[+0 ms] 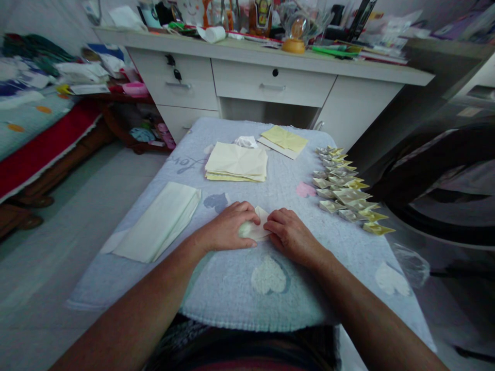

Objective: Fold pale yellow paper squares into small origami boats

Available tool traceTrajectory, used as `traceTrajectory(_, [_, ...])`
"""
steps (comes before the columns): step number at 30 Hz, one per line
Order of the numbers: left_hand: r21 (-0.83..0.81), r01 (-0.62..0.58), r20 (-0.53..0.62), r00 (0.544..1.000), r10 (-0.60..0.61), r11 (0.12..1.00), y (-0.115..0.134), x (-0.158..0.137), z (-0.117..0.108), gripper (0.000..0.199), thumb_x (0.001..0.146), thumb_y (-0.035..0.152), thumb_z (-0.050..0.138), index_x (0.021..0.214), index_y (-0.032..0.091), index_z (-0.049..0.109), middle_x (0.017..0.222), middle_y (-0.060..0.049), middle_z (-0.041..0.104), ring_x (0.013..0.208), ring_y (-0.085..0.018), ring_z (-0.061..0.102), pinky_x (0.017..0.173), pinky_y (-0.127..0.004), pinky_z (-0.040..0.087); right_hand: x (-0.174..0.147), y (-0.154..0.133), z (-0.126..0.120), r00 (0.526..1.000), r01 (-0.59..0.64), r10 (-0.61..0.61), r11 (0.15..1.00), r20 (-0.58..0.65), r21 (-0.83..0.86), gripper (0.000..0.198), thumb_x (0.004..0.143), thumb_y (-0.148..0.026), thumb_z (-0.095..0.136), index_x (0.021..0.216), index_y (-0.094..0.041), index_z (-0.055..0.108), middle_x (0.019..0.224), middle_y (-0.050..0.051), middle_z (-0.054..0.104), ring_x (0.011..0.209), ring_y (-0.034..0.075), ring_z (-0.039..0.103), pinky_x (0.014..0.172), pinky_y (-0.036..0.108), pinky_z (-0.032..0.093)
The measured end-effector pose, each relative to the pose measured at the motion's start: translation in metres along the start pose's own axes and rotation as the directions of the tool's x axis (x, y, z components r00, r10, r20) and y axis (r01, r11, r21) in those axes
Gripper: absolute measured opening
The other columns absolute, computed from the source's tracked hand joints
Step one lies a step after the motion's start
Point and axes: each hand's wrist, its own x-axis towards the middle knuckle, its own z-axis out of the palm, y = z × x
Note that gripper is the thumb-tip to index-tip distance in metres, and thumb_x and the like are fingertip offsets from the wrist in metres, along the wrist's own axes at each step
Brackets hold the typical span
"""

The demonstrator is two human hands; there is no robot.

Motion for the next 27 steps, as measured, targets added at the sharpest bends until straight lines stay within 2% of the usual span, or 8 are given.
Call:
traceTrajectory(5, [0.102,0.012,-0.058,0.998,-0.006,0.995,0.001,0.001,0.008,0.032,0.068,0.037,0.077,0.089,0.021,0.06,0.096,-0.004,0.055,0.097,-0.024,0.051,0.086,-0.037,0.041,0.001,0.003,0.003,0.999,-0.006,0.009,0.997,-0.043,0.075,0.014,0.089,-0.012,0.054,0.086,-0.017,0.066,0.086,0.006,0.059,0.085,0.02,0.049,0.076,0.032,0.038])
traceTrajectory(10, [0.099,-0.029,-0.051,0.998,0.034,0.995,0.003,0.002,0.01,0.013,0.072,0.017,0.06,0.084,0.02,0.057,0.087,-0.003,0.058,0.09,-0.021,0.053,0.083,-0.034,0.042,0.001,0.003,0.003,0.998,-0.033,0.039,0.992,-0.049,0.121,0.015,0.087,-0.008,0.053,0.083,-0.017,0.064,0.084,0.006,0.059,0.084,0.019,0.05,0.075,0.031,0.038])
traceTrajectory(14, [0.092,-0.025,-0.03,0.999,0.027,0.995,0.003,0.002,0.01,0.02,0.066,0.008,0.05,0.08,0.02,0.055,0.078,-0.001,0.058,0.08,-0.018,0.054,0.076,-0.031,0.042,-0.001,0.007,0.003,0.996,-0.066,0.073,0.989,-0.052,0.134,0.017,0.08,-0.004,0.054,0.084,-0.017,0.063,0.086,0.006,0.059,0.086,0.02,0.05,0.077,0.032,0.038])
traceTrajectory(18, [0.105,-0.027,-0.024,0.999,0.029,0.994,0.002,0.002,0.01,0.032,0.065,0.007,0.05,0.092,0.02,0.059,0.077,-0.001,0.06,0.079,-0.019,0.055,0.078,-0.032,0.043,-0.002,0.011,0.002,0.996,-0.069,0.076,0.986,-0.043,0.152,0.017,0.08,-0.004,0.053,0.084,-0.017,0.063,0.084,0.006,0.059,0.084,0.02,0.05,0.075,0.031,0.038])
traceTrajectory(21, [0.115,-0.048,-0.019,0.999,0.05,0.992,0.003,0.001,0.011,0.028,0.073,0.012,0.055,0.098,0.02,0.062,0.085,-0.002,0.064,0.084,-0.02,0.057,0.082,-0.034,0.043,-0.002,0.013,0.0,0.996,-0.066,0.074,0.983,-0.04,0.17,0.015,0.083,-0.006,0.053,0.082,-0.017,0.063,0.081,0.005,0.059,0.081,0.019,0.051,0.074,0.031,0.037])
traceTrajectory(24, [0.113,-0.06,-0.03,0.998,0.063,0.992,0.003,0.002,0.012,0.013,0.084,0.021,0.055,0.094,0.02,0.063,0.089,-0.003,0.065,0.087,-0.02,0.057,0.082,-0.034,0.043,-0.002,0.014,-0.001,0.996,-0.064,0.074,0.981,-0.05,0.183,0.014,0.086,-0.008,0.054,0.081,-0.017,0.063,0.081,0.005,0.059,0.082,0.019,0.05,0.075,0.031,0.037])
traceTrajectory(27, [0.103,-0.057,-0.035,0.998,0.061,0.993,0.002,0.003,0.012,0.014,0.09,0.022,0.05,0.089,0.019,0.063,0.087,-0.004,0.065,0.086,-0.019,0.058,0.08,-0.033,0.043,-0.002,0.016,0.0,0.993,-0.093,0.105,0.977,-0.054,0.192,0.011,0.089,-0.014,0.055,0.084,-0.017,0.064,0.085,0.006,0.059,0.084,0.019,0.049,0.077,0.033,0.036])
